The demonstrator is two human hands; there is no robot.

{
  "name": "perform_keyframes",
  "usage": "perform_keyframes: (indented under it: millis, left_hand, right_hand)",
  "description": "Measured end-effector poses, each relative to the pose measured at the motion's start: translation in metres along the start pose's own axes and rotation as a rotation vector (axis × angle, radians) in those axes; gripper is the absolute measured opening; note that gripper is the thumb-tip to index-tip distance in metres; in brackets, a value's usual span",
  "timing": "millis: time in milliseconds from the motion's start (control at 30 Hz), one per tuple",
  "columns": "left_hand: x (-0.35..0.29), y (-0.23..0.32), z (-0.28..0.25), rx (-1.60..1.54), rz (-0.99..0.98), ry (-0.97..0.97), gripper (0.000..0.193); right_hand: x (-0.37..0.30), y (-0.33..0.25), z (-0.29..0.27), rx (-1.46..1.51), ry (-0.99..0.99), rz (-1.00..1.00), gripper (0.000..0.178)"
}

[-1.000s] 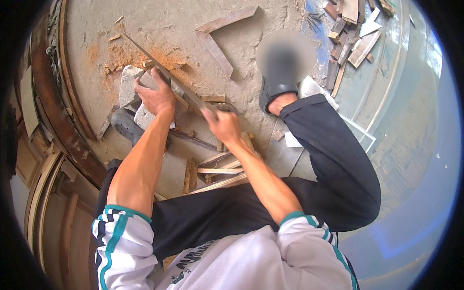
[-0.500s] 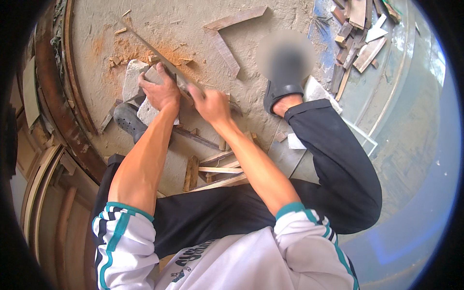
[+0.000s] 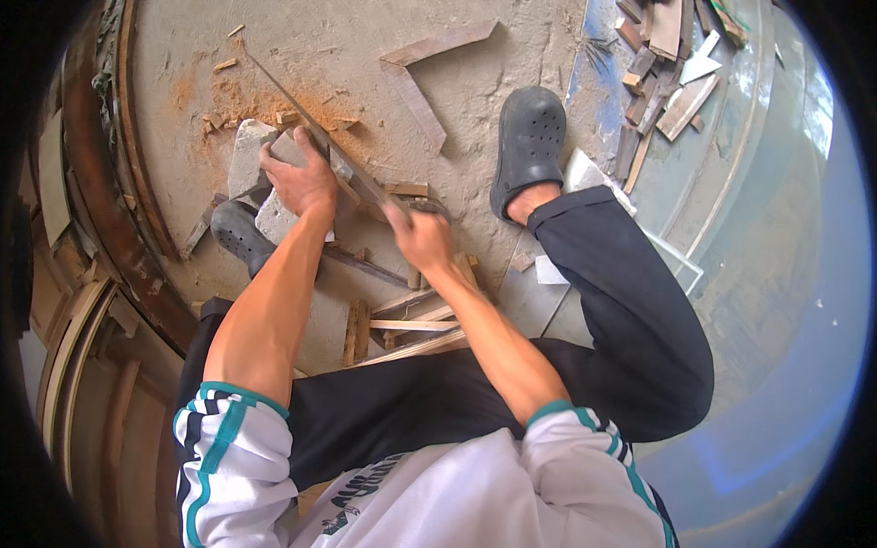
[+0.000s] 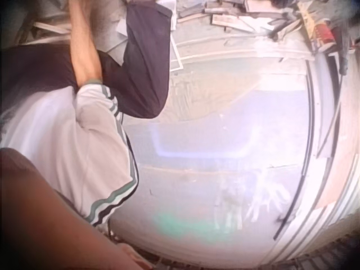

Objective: The person sits on the floor and uses a hand saw to cut a small piece of wood held between their feet. They repeatedly saw the wood, pause to inspect the cut, and continue sawing until the piece is separated.

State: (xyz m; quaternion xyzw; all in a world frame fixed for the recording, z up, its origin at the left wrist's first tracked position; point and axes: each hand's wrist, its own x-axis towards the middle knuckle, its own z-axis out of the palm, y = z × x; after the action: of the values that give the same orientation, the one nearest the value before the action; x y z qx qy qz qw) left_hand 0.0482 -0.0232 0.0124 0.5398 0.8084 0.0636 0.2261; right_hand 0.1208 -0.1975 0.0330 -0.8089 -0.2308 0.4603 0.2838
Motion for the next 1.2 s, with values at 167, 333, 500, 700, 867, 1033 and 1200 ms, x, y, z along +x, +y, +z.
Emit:
perform_keyframes:
  millis: [167,333,500,700,867,1033,1200]
  left_hand:
    - [0.0,0.005,0.005,-0.026,-0.01,-0.016,0.081]
    - [0.003,0.001,0.002,-0.027,0.03,-0.003,0.08]
    - [0.003,0.009,0.005,-0.052,-0.036,0.03,0.081]
    - [0.004,0.008,0.005,-0.037,-0.023,0.034,0.083]
    - [0.003,0.008,0.005,-0.021,-0.014,0.009,0.082]
    - [0.002,0.005,0.005,-0.017,0.022,0.034,0.079]
    - [0.0,0.011,0.003,0.011,-0.024,0.008,0.079]
  right_hand:
    - [0.054,-0.031,0.019,-0.081,0.051,-0.07,0.058]
    - [0.007,0.005,-0.004,-0.006,0.083,-0.111,0.064]
    - [0.035,-0.009,0.008,-0.196,0.017,-0.074,0.058]
    - [0.045,-0.039,-0.005,-0.133,-0.008,-0.074,0.064]
    - [0.017,0.009,0.009,0.042,0.159,-0.192,0.069]
    - [0.026,-0.014,0.0,-0.047,0.057,-0.092,0.067]
    - [0.02,0.019,0.003,-0.027,0.022,-0.11,0.069]
